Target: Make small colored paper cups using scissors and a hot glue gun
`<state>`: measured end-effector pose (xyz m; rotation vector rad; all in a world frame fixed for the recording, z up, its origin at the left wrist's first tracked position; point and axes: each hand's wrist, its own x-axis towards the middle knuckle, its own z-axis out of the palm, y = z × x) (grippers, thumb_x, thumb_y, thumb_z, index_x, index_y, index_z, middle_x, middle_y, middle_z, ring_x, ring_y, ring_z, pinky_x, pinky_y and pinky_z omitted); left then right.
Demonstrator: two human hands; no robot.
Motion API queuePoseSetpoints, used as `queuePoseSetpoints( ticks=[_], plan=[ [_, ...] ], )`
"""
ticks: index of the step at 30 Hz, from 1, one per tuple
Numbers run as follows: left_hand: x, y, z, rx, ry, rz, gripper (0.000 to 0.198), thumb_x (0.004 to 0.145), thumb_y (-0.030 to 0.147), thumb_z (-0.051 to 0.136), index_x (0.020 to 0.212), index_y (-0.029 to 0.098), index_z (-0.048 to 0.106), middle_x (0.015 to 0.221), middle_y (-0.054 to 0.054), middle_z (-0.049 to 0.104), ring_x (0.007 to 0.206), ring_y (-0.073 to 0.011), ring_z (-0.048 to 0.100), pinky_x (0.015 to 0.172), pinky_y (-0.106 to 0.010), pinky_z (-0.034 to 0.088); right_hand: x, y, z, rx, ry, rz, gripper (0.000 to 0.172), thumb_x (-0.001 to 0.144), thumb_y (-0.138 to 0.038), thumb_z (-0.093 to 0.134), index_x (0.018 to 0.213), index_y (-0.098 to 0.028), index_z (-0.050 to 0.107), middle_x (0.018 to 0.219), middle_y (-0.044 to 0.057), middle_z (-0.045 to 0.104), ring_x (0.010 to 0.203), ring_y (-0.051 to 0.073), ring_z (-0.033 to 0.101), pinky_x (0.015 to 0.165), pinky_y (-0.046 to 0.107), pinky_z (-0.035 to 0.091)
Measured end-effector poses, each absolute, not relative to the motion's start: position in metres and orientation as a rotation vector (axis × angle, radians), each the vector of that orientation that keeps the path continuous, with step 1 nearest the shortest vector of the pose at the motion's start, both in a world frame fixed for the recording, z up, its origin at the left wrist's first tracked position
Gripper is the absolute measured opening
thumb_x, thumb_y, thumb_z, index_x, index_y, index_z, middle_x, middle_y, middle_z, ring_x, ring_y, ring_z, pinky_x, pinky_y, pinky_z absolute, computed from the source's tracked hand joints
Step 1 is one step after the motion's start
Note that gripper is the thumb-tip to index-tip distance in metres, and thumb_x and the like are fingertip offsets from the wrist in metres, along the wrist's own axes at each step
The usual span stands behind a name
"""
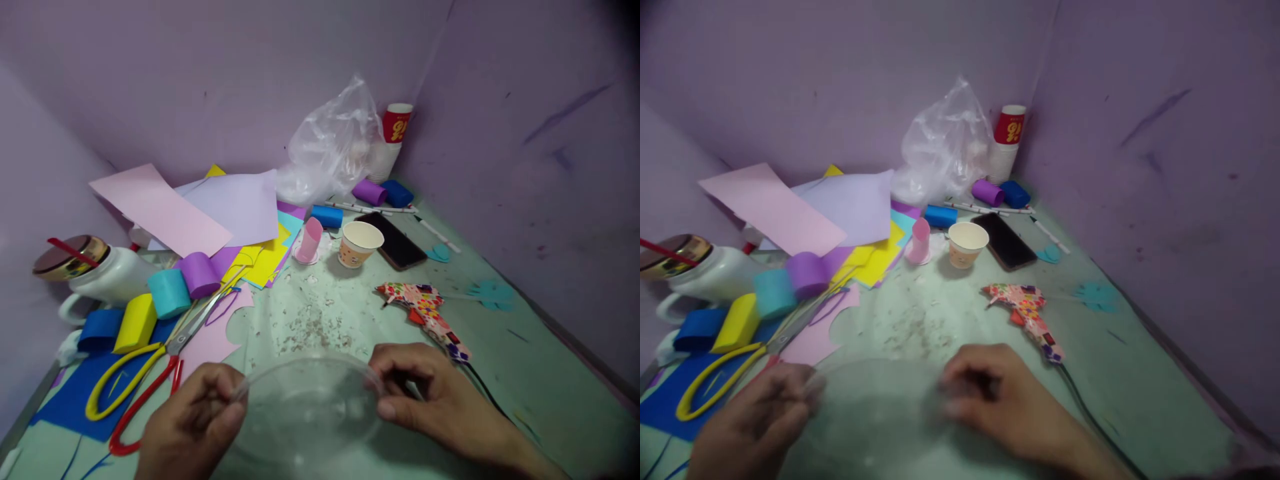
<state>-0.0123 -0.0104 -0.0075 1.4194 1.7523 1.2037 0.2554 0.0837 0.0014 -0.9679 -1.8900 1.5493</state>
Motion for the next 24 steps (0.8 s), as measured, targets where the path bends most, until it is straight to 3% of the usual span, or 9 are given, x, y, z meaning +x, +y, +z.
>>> queuePoseSetpoints(
  ticks=[3,7,11,15,20,24],
  plan=[
    [-0.028,-0.009,0.005,1.887,1.659,1.209,0.014,0.081,0.023,0.058,0.068,0.023,0.050,0.067,-0.001,0.063,0.055,-0.0139,0.060,0.045,-0.023,0.051,0.258,0.085,0.005,-0.666,-1.905,1.142,0.007,0.084,-0.020,0.060,0.081,-0.021,0.066,0.073,0.002,0.064,0.065,0.013,0.061,0.057,0.025,0.050],
    [-0.023,-0.004,0.000,2.393,1.663,1.041,0.018,0.079,0.006,0.050,0.073,0.022,0.056,0.084,-0.003,0.066,0.072,-0.0136,0.066,0.058,-0.022,0.055,0.258,0.085,-0.006,-0.626,-2.054,0.739,0.024,0.081,-0.003,0.049,0.083,-0.021,0.064,0.084,0.005,0.066,0.075,0.015,0.066,0.065,0.026,0.054],
    [-0.007,0.000,-0.022,2.535,1.708,1.036,0.021,0.080,0.000,0.047,0.084,0.018,0.057,0.098,-0.008,0.063,0.088,-0.0138,0.064,0.072,-0.022,0.054,0.261,0.080,-0.028,-0.771,-2.228,0.624,0.033,0.077,0.003,0.041,0.086,-0.020,0.063,0.094,0.007,0.068,0.085,0.016,0.067,0.071,0.027,0.056],
    [-0.002,0.001,-0.034,2.611,1.668,0.984,0.019,0.080,0.001,0.047,0.085,0.016,0.058,0.099,-0.011,0.064,0.090,-0.0172,0.064,0.074,-0.027,0.055,0.264,0.076,-0.042,-0.836,-2.284,0.594,0.041,0.073,0.005,0.041,0.098,-0.020,0.062,0.104,0.009,0.067,0.095,0.018,0.065,0.078,0.032,0.056],
    [0.000,0.003,-0.030,2.693,1.584,0.969,0.019,0.076,0.002,0.047,0.080,0.016,0.059,0.084,-0.007,0.068,0.074,-0.0179,0.064,0.063,-0.030,0.054,0.260,0.080,-0.037,-0.780,-2.283,0.563,0.042,0.072,0.006,0.040,0.098,-0.019,0.062,0.096,0.008,0.068,0.089,0.018,0.064,0.074,0.035,0.056],
    [0.010,0.001,-0.028,2.589,1.590,1.085,0.022,0.074,0.001,0.050,0.085,0.017,0.060,0.088,-0.006,0.069,0.083,-0.0186,0.063,0.075,-0.036,0.052,0.256,0.078,-0.034,-0.737,-2.272,0.473,0.042,0.071,0.005,0.041,0.099,-0.020,0.061,0.094,0.006,0.070,0.089,0.018,0.065,0.085,0.041,0.053]
  ],
)
